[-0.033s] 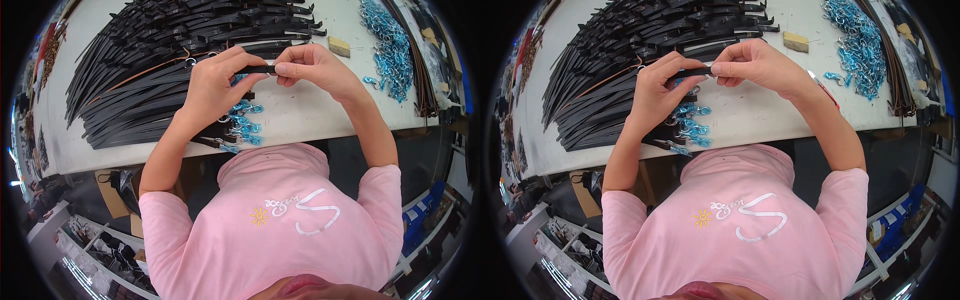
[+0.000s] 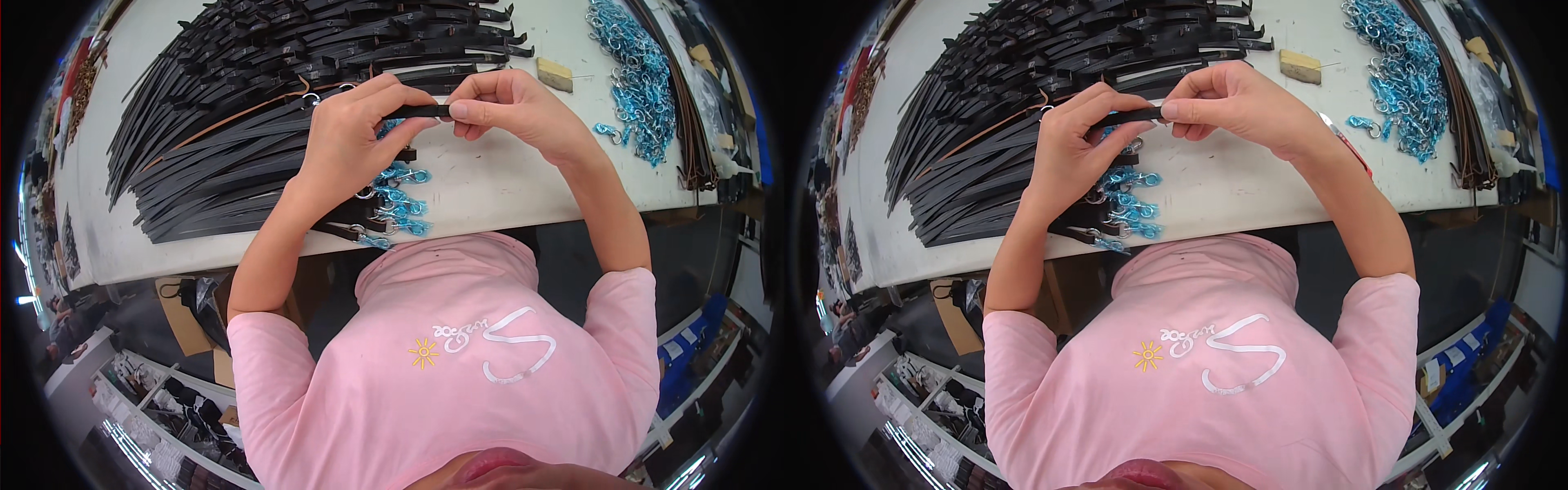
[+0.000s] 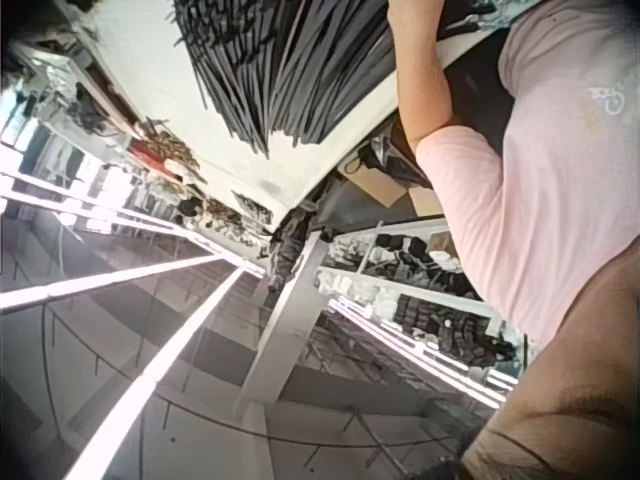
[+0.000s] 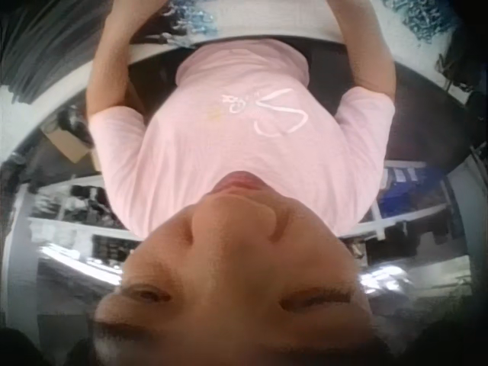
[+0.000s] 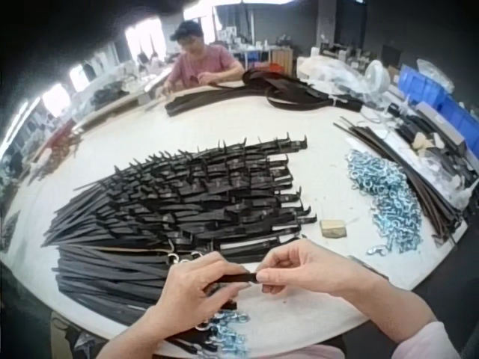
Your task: The person assembles keychains by attaching light blue metal clasps to the ends of black leather straps. They repeatedly pick up a strap, thread the clasp through the leather loop, and secure it, placing the finished items on the table.
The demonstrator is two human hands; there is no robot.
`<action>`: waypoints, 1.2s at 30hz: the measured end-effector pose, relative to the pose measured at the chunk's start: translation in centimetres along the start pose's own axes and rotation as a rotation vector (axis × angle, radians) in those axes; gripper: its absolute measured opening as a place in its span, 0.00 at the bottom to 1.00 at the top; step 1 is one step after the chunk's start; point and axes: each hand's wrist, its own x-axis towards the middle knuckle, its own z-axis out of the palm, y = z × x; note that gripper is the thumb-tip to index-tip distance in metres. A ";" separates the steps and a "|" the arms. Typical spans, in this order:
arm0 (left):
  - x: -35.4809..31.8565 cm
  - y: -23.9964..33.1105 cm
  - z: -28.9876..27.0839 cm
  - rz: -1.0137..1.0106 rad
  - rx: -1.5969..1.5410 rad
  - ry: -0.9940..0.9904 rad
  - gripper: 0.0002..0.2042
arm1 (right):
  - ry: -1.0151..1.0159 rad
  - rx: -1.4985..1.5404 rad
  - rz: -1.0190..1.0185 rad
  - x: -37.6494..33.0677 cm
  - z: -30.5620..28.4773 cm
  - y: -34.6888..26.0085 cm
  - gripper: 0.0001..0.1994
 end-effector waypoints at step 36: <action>-0.3 -0.6 0.6 -0.025 -0.018 0.053 0.09 | 0.026 -0.112 -0.032 0.5 0.4 0.4 0.16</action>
